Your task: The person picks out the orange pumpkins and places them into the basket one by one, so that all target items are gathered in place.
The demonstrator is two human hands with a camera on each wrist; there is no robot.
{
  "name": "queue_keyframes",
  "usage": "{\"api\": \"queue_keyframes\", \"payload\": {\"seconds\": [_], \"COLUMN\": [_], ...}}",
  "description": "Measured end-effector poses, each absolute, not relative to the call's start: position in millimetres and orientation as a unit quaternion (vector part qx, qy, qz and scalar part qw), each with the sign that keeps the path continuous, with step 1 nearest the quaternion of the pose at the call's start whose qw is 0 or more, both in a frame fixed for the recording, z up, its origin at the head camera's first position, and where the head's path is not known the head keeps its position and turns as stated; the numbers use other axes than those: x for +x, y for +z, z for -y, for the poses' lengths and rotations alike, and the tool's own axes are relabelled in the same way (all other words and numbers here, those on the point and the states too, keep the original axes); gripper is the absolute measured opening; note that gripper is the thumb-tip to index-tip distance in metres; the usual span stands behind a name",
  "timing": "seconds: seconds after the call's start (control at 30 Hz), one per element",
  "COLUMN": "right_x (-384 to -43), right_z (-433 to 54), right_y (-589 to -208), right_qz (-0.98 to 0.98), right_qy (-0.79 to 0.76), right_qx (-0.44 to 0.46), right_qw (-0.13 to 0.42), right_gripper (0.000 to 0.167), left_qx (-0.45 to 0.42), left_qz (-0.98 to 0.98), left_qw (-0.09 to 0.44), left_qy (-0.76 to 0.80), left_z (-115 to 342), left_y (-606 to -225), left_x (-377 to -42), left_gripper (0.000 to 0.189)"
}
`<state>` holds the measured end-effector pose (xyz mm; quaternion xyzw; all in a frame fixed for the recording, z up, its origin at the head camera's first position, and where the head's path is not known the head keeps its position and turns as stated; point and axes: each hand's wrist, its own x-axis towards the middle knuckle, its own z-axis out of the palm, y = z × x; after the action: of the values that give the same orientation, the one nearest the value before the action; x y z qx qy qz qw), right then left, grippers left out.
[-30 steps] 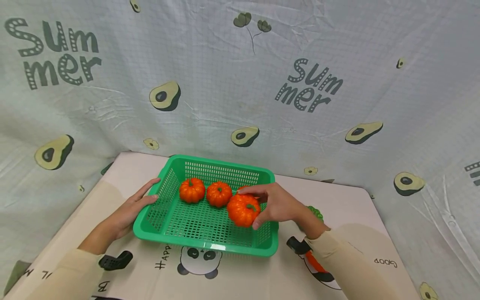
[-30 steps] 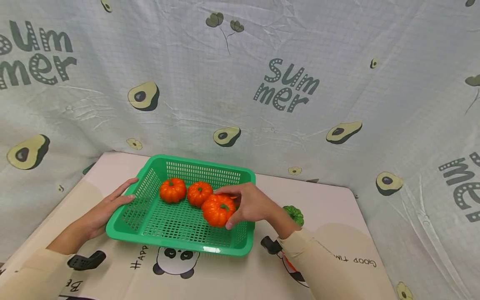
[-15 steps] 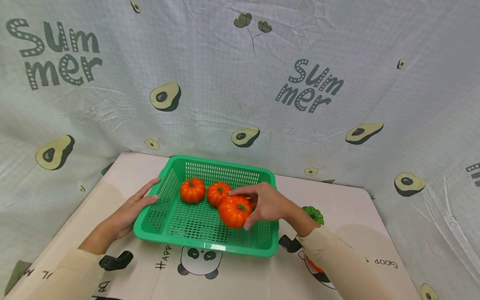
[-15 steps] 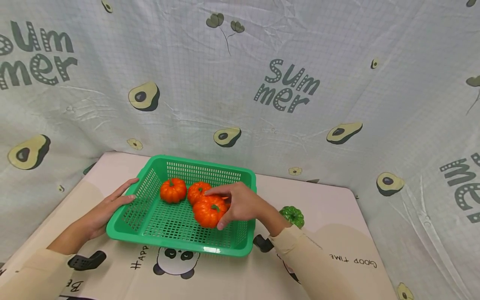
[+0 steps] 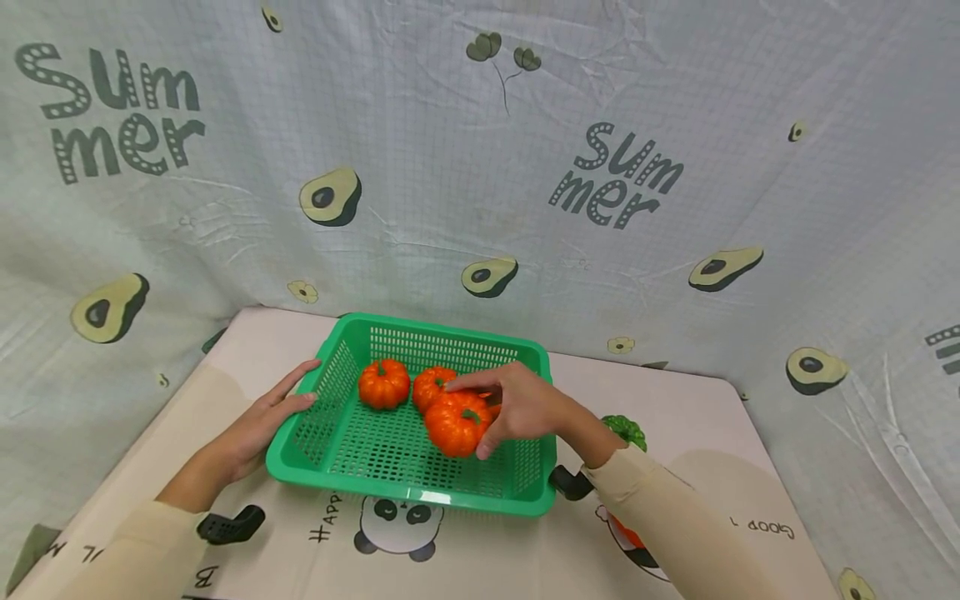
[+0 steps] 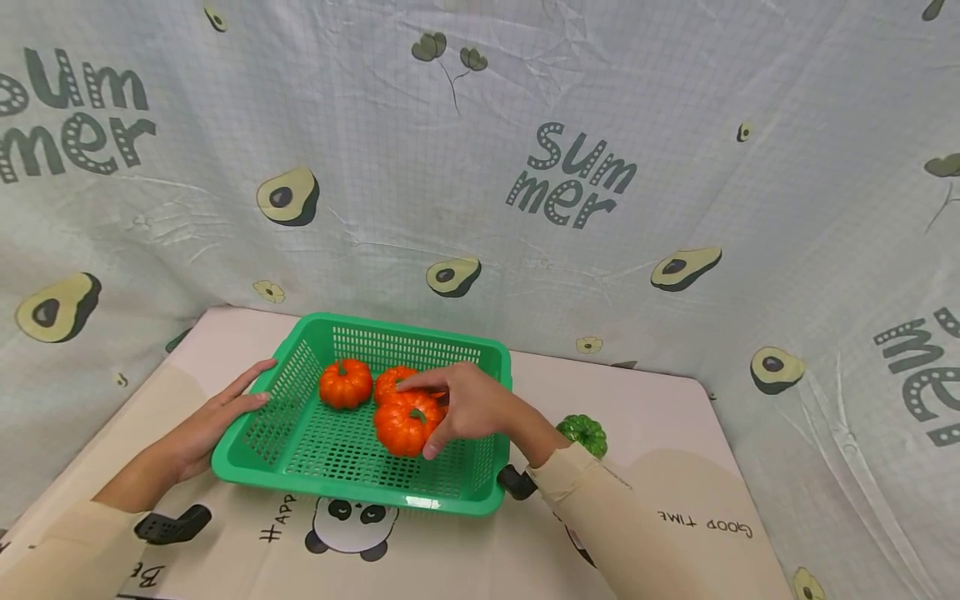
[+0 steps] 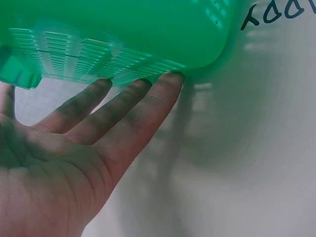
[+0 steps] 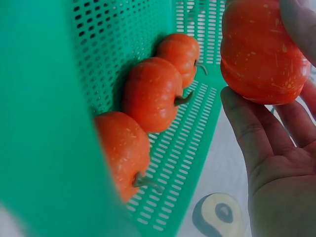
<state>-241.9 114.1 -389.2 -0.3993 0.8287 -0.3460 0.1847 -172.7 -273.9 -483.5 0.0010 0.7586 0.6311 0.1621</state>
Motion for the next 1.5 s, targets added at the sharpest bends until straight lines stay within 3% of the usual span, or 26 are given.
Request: {"api": "queue_keyframes", "payload": {"seconds": [1.5], "right_x": [-244.0], "right_z": [-51.2], "right_y": [-407.3], "right_qz": [-0.808], "right_qy": [-0.336], "right_qx": [-0.432], "right_qw": [0.218], "right_gripper": [0.082], "left_qx": [0.005], "left_qz": [-0.748], "left_qw": [0.156], "left_qy": [0.645], "left_z": [274.5], "left_y": [-486.8], "left_x": [-174.2], "left_gripper": [0.071]}}
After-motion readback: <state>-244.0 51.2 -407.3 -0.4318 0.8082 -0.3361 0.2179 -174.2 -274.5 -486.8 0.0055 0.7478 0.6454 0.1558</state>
